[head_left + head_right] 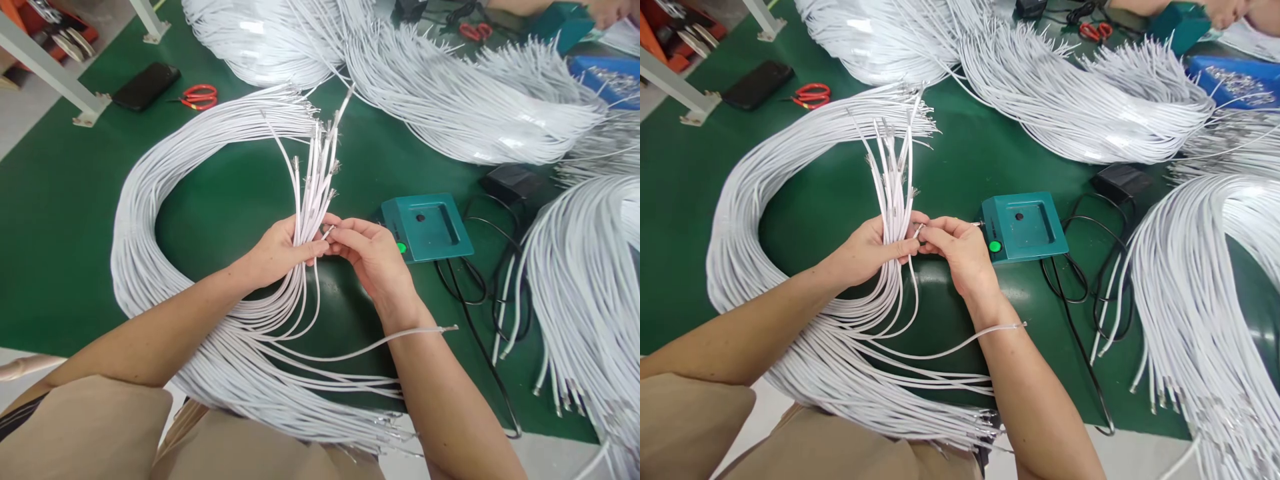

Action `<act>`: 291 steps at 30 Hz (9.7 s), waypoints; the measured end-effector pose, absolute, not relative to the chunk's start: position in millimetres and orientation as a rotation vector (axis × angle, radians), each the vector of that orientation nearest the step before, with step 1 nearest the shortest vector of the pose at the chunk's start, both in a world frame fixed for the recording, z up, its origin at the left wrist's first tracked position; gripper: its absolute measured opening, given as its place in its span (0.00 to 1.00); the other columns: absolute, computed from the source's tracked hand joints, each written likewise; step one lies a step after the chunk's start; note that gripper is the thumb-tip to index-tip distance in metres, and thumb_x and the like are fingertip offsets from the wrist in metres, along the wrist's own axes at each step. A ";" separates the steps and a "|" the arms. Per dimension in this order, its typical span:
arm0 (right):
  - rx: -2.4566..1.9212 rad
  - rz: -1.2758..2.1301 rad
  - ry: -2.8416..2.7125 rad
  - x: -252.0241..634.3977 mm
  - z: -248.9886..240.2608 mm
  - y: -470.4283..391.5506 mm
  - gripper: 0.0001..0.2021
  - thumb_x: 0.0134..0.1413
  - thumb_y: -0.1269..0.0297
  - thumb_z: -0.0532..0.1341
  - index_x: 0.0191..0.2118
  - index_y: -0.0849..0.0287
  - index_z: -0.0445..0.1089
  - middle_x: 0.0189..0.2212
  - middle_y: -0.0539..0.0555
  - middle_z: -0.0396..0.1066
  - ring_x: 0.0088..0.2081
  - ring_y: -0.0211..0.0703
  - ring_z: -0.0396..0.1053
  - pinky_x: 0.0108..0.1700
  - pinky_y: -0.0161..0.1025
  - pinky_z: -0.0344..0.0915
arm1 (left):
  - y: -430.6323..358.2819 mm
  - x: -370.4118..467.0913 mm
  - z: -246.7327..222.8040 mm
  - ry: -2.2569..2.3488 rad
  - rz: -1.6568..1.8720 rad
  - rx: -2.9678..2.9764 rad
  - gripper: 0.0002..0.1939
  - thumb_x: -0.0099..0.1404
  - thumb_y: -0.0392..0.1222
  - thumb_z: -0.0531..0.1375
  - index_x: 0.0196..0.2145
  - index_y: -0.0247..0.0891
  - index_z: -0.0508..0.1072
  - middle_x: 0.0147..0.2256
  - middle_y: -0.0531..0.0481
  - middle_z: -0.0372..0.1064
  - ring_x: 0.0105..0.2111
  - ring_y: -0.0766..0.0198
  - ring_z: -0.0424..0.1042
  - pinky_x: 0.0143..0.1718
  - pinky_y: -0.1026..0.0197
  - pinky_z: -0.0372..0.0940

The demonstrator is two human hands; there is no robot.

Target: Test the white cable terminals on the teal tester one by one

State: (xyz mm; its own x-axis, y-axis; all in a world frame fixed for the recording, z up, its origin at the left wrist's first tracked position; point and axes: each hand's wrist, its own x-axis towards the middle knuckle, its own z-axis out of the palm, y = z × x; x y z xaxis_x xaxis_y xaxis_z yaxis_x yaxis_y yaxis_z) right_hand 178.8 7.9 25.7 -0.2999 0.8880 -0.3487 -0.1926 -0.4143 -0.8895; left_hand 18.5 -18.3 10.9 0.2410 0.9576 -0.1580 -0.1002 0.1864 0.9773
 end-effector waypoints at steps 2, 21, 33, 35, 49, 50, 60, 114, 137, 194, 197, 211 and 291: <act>-1.213 1.781 -1.042 180.1 27.2 8.4 0.04 0.39 0.69 0.67 0.23 0.62 0.71 0.21 0.49 0.71 0.25 0.34 0.67 0.32 0.34 0.66 | -17.2 17.9 8.2 0.998 0.966 1.060 0.20 0.57 0.40 0.65 0.48 0.39 0.72 0.28 0.54 0.67 0.25 0.71 0.66 0.27 0.68 0.64; -0.999 0.851 -2.019 190.2 20.1 10.6 0.09 0.58 0.66 0.56 0.28 0.58 0.69 0.28 0.52 0.67 0.32 0.39 0.64 0.37 0.38 0.60 | -13.4 12.6 16.3 0.828 0.917 0.679 0.17 0.56 0.34 0.65 0.45 0.35 0.71 0.24 0.53 0.68 0.23 0.72 0.67 0.27 0.67 0.61; -1.006 2.138 -1.039 180.1 21.9 9.4 0.09 0.49 0.64 0.56 0.21 0.58 0.61 0.18 0.45 0.57 0.16 0.30 0.43 0.16 0.33 0.55 | -15.3 10.3 9.8 0.878 0.904 0.959 0.19 0.59 0.39 0.64 0.48 0.38 0.73 0.28 0.53 0.68 0.27 0.70 0.66 0.30 0.65 0.61; -1.116 1.948 -1.114 181.3 24.3 8.9 0.10 0.52 0.60 0.58 0.24 0.58 0.65 0.19 0.46 0.59 0.16 0.30 0.48 0.16 0.32 0.57 | -14.9 10.1 9.5 0.874 0.904 0.958 0.19 0.60 0.39 0.64 0.49 0.39 0.72 0.28 0.53 0.68 0.27 0.70 0.66 0.30 0.66 0.61; -1.040 0.435 -2.285 193.2 20.3 10.8 0.11 0.63 0.65 0.52 0.33 0.58 0.69 0.32 0.55 0.70 0.34 0.42 0.65 0.38 0.40 0.61 | -12.6 10.5 10.2 0.834 0.903 0.694 0.16 0.58 0.35 0.64 0.45 0.36 0.72 0.25 0.53 0.68 0.25 0.71 0.66 0.29 0.65 0.60; -1.066 0.289 -2.331 194.8 21.1 12.0 0.10 0.63 0.65 0.51 0.36 0.59 0.69 0.35 0.57 0.71 0.37 0.44 0.65 0.41 0.42 0.60 | -12.4 11.0 9.9 0.860 0.918 0.692 0.17 0.58 0.35 0.64 0.46 0.36 0.71 0.25 0.53 0.68 0.25 0.71 0.67 0.29 0.66 0.60; -1.261 -0.032 -2.567 214.4 19.5 27.0 0.07 0.56 0.73 0.54 0.33 0.59 0.69 0.30 0.54 0.74 0.39 0.46 0.66 0.57 0.48 0.52 | -9.8 16.3 0.0 1.110 0.962 0.885 0.19 0.58 0.36 0.64 0.47 0.36 0.69 0.29 0.51 0.71 0.29 0.67 0.71 0.30 0.65 0.64; -0.961 1.981 -1.141 192.4 19.4 13.9 0.11 0.47 0.59 0.68 0.31 0.61 0.72 0.19 0.45 0.60 0.20 0.28 0.51 0.18 0.28 0.49 | -16.2 14.0 9.9 0.823 0.866 1.021 0.31 0.62 0.40 0.62 0.61 0.40 0.58 0.27 0.53 0.70 0.26 0.68 0.69 0.28 0.64 0.59; -1.021 1.356 -1.375 173.3 23.1 0.4 0.10 0.45 0.59 0.69 0.28 0.58 0.71 0.26 0.48 0.66 0.24 0.34 0.69 0.23 0.33 0.63 | -16.3 13.4 7.3 0.951 0.969 0.971 0.27 0.59 0.41 0.64 0.55 0.41 0.65 0.29 0.53 0.71 0.29 0.67 0.72 0.32 0.64 0.64; -1.065 1.602 -1.270 180.4 28.5 7.8 0.04 0.48 0.67 0.64 0.32 0.59 0.74 0.22 0.47 0.70 0.25 0.34 0.66 0.35 0.38 0.66 | -23.5 27.1 14.5 1.073 1.097 1.121 0.10 0.61 0.37 0.61 0.35 0.36 0.61 0.28 0.52 0.72 0.28 0.68 0.73 0.29 0.66 0.66; -1.102 1.621 -1.247 182.1 28.0 9.0 0.05 0.46 0.65 0.66 0.30 0.60 0.73 0.23 0.48 0.71 0.26 0.34 0.67 0.36 0.37 0.66 | -23.1 24.9 12.7 1.063 1.095 1.201 0.13 0.62 0.38 0.60 0.44 0.36 0.64 0.29 0.52 0.71 0.29 0.68 0.72 0.31 0.65 0.66; -1.268 1.608 -1.449 186.4 28.2 9.1 0.09 0.56 0.59 0.57 0.29 0.58 0.66 0.21 0.46 0.66 0.22 0.34 0.61 0.27 0.34 0.64 | -18.2 16.5 13.9 1.079 0.907 1.282 0.18 0.63 0.38 0.59 0.51 0.34 0.68 0.30 0.51 0.69 0.29 0.67 0.69 0.30 0.64 0.64; -1.279 1.816 -1.760 183.2 24.7 5.3 0.12 0.56 0.59 0.58 0.25 0.59 0.61 0.19 0.49 0.71 0.14 0.29 0.59 0.17 0.28 0.56 | -8.3 10.2 5.3 1.192 1.028 0.890 0.13 0.56 0.46 0.65 0.34 0.35 0.72 0.33 0.50 0.72 0.34 0.66 0.70 0.39 0.62 0.64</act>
